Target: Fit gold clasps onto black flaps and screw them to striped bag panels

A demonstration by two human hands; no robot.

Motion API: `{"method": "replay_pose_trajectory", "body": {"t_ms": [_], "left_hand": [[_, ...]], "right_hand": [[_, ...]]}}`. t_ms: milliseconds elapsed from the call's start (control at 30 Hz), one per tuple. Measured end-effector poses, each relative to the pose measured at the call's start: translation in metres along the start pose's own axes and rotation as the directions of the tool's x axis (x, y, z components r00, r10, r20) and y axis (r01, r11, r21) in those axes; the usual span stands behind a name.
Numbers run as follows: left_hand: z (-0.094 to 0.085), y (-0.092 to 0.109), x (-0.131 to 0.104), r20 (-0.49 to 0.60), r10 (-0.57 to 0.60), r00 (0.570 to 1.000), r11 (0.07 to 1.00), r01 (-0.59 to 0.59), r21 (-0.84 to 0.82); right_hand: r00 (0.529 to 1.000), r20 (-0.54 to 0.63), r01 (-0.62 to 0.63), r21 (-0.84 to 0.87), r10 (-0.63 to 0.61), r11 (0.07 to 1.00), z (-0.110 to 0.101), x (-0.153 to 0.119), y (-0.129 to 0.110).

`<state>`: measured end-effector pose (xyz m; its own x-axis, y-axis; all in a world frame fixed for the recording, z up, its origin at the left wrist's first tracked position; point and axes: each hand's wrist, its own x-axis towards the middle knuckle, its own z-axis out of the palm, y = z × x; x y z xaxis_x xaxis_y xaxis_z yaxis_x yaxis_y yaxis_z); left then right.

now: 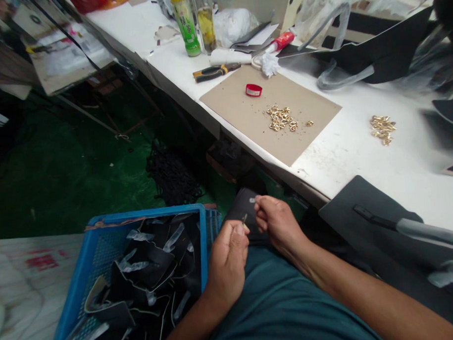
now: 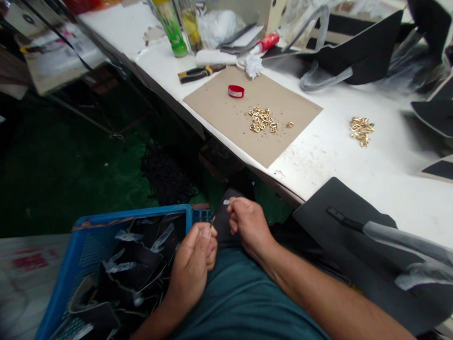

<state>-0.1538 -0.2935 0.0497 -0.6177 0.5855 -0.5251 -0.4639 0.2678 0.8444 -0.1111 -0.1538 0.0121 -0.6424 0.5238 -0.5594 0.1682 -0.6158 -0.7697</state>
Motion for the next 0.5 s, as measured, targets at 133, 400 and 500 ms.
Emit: {"method": "replay_pose_trajectory", "body": {"t_ms": [133,400,500], "left_hand": [[0.001,-0.003,0.0,0.042,-0.063,0.997,0.996,0.065,-0.061],[-0.003,-0.008,0.011,-0.01,-0.037,0.999,0.999,0.036,-0.036],[-0.003,-0.008,0.006,-0.024,0.007,1.0,0.999,-0.006,0.033]], "right_hand": [[0.995,-0.066,0.072,-0.038,-0.074,0.997,-0.011,0.008,-0.001],[0.961,0.274,0.129,-0.327,-0.036,0.936,0.004,-0.029,-0.008],[0.97,0.24,0.116,-0.315,-0.039,0.942,0.006,-0.021,-0.002]]}}
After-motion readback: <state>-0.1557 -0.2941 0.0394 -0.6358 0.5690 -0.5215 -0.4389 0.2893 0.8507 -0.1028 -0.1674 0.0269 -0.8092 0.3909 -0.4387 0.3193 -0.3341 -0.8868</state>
